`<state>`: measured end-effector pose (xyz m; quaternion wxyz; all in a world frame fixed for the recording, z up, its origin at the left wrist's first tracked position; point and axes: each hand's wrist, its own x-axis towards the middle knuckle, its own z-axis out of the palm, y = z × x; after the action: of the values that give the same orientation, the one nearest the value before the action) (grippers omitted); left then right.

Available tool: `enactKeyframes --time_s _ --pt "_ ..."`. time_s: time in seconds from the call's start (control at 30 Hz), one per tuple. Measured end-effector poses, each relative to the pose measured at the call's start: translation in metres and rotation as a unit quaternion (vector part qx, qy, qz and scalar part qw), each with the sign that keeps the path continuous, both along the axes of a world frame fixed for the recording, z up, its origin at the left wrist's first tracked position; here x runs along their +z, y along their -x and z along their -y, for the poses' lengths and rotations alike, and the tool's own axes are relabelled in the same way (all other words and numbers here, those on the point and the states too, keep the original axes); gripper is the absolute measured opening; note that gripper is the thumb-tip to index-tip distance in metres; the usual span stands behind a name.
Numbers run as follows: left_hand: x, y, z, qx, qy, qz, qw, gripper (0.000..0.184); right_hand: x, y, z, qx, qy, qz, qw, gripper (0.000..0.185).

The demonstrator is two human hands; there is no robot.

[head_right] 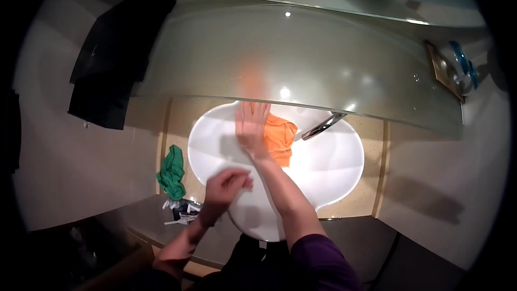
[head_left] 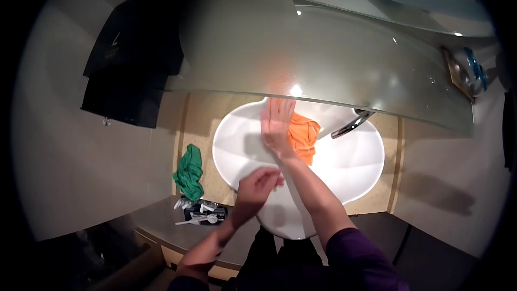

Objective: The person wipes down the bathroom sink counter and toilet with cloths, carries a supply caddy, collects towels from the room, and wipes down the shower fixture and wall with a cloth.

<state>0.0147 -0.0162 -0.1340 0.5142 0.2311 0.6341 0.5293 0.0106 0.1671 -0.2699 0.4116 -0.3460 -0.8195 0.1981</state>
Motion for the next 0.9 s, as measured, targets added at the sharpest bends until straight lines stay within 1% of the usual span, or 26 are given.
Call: enactKeyframes --time_s 0.07,0.1,0.13,0.17,0.2,0.27,0.3,0.33,0.37,0.4,0.43,0.47,0.5,0.53,0.57,0.6,0.67,0.7,0.77,0.83,0.9 --pt "0.018 -0.007 0.039 0.018 0.03 -0.009 0.999 0.017 0.005 -0.011 0.039 0.012 0.051 -0.035 0.998 0.047" --pt "0.017 -0.012 0.057 0.025 0.027 -0.004 0.999 0.017 0.007 -0.021 0.057 0.018 0.066 -0.045 0.997 0.049" --pt "0.015 -0.015 0.073 0.075 0.032 0.016 0.997 0.016 0.007 -0.036 0.07 0.112 0.109 0.063 0.986 0.048" --pt "0.016 -0.017 0.085 0.124 0.04 0.038 0.991 0.015 0.007 -0.049 0.077 0.204 0.151 0.171 0.952 0.048" --pt "0.02 -0.014 0.095 0.13 0.039 0.041 0.99 0.015 0.007 -0.06 0.079 0.208 0.15 0.175 0.951 0.048" --pt "0.024 -0.005 0.109 0.145 0.032 0.031 0.988 0.016 0.005 -0.073 0.072 0.15 -0.013 0.293 0.944 0.049" --pt "0.024 -0.002 0.115 0.159 0.037 0.022 0.986 0.016 0.029 -0.071 0.071 0.094 0.008 0.292 0.952 0.043" --pt "0.024 0.003 0.12 0.165 0.035 0.023 0.985 0.016 0.023 -0.065 0.067 0.1 0.005 0.292 0.951 0.043" --pt "0.024 0.008 0.123 0.18 0.03 0.014 0.983 0.016 0.011 -0.058 0.061 0.069 0.071 0.243 0.965 0.036" --pt "0.024 0.011 0.126 0.194 0.025 0.005 0.981 0.016 0.014 -0.05 0.06 0.037 0.136 0.193 0.971 0.029" --pt "0.021 0.013 0.129 0.226 0.023 0.044 0.973 0.016 0.018 -0.043 0.063 0.004 0.139 0.134 0.981 0.02" --pt "0.02 0.015 0.132 0.228 0.02 0.044 0.972 0.016 0.022 -0.039 0.06 0.006 0.136 0.134 0.982 0.02" --pt "0.02 0.017 0.135 0.236 0.026 0.055 0.97 0.016 0.024 -0.036 0.058 0.025 0.18 0.04 0.982 0.017" --pt "0.019 0.019 0.138 0.243 0.031 0.064 0.967 0.016 0.033 -0.03 0.057 0.044 0.223 -0.055 0.972 0.015" --pt "0.019 0.021 0.141 0.245 0.031 0.063 0.967 0.016 0.04 -0.024 0.055 0.029 0.191 -0.093 0.977 0.011" --pt "0.02 0.019 0.144 0.244 0.028 0.072 0.967 0.016 0.032 -0.022 0.047 0.016 0.131 -0.097 0.986 0.02" --pt "0.019 0.014 0.153 0.246 0.033 0.082 0.965 0.015 0.028 -0.001 0.039 -0.009 0.137 -0.168 0.976 0.036" --pt "0.016 0.012 0.155 0.242 0.026 0.083 0.966 0.015 0.027 0.011 0.041 -0.009 0.14 -0.167 0.976 0.036" --pt "0.01 0.005 0.16 0.236 0.035 0.079 0.968 0.017 0.024 0.032 0.066 -0.047 0.184 -0.099 0.977 0.062" --pt "0.01 0.0 0.161 0.23 0.042 0.086 0.969 0.017 0.015 0.037 0.089 0.072 0.117 -0.021 0.99 0.062" --pt "0.004 -0.005 0.161 0.219 0.051 0.095 0.97 0.017 0.027 0.031 0.109 0.193 0.219 -0.076 0.953 0.054"
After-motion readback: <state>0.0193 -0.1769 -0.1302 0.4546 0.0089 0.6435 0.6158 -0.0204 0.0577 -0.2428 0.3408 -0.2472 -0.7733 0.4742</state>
